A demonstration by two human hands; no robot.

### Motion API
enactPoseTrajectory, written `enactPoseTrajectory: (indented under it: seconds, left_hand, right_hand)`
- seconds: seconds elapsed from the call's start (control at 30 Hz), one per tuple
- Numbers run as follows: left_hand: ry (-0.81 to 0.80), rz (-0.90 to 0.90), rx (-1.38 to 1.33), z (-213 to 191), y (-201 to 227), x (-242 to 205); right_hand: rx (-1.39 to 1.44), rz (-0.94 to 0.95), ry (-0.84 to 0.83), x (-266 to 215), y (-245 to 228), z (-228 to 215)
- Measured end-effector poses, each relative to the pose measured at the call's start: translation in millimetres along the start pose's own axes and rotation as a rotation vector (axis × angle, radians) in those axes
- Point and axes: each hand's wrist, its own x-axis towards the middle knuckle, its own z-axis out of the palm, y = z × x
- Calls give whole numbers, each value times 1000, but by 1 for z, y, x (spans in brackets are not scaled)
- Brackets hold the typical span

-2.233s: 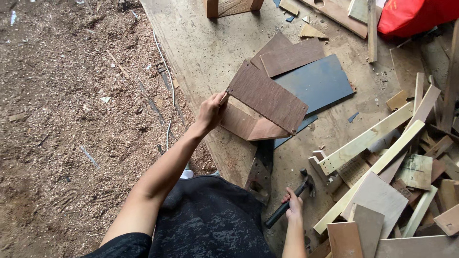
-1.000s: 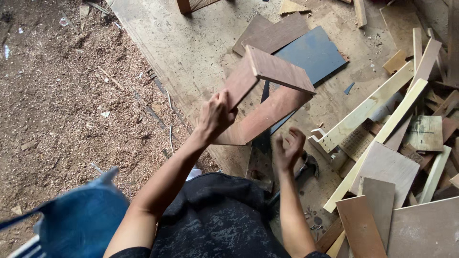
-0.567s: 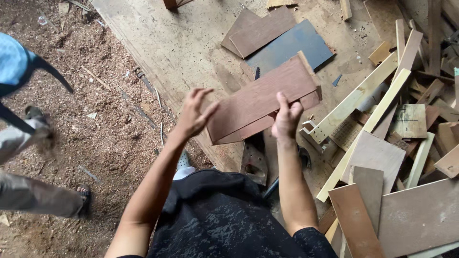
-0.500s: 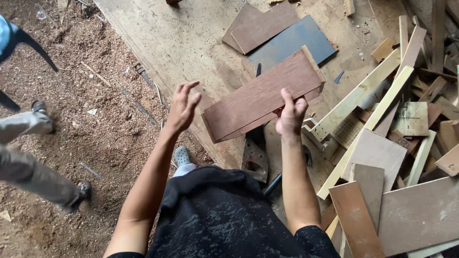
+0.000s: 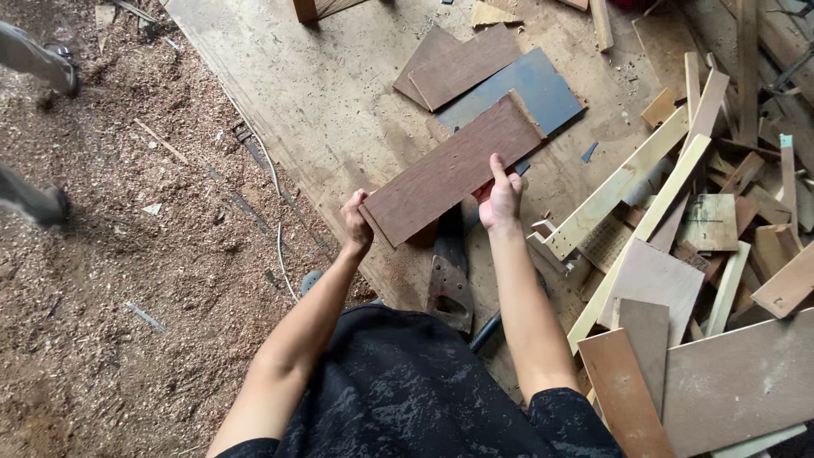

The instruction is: The person assembles a small wooden structure by hammering nails into pre-drilled holes. They align wooden pieces, insert nails, and use a hammer to secure the joints, occasionally adjusting the pieces to ensure proper fit.

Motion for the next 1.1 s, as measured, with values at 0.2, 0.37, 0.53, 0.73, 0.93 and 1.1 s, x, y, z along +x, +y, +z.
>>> enactPoseTrajectory:
  seconds: [0.2, 0.37, 0.53, 0.73, 0.93, 1.1]
  left_hand:
    - [114, 56, -29, -2, 63, 18]
    - [-95, 90, 430, -31, 211, 76]
    - [-235, 168, 999, -16, 309, 160]
    - [-345, 313, 1232, 13, 266, 198]
    - [-395, 267, 1230, 28, 233, 202]
    - [-405, 363, 1181, 58, 241, 191]
  right_hand:
    - [128, 128, 18, 10, 25, -22]
    - [355, 302, -81, 1, 55, 2]
    - [-14, 737, -297, -32, 63, 50]
    - [-665, 432, -358, -47, 9, 90]
    - [-1098, 72, -599, -53, -15, 126]
    - [-1290, -156, -670, -46, -7, 141]
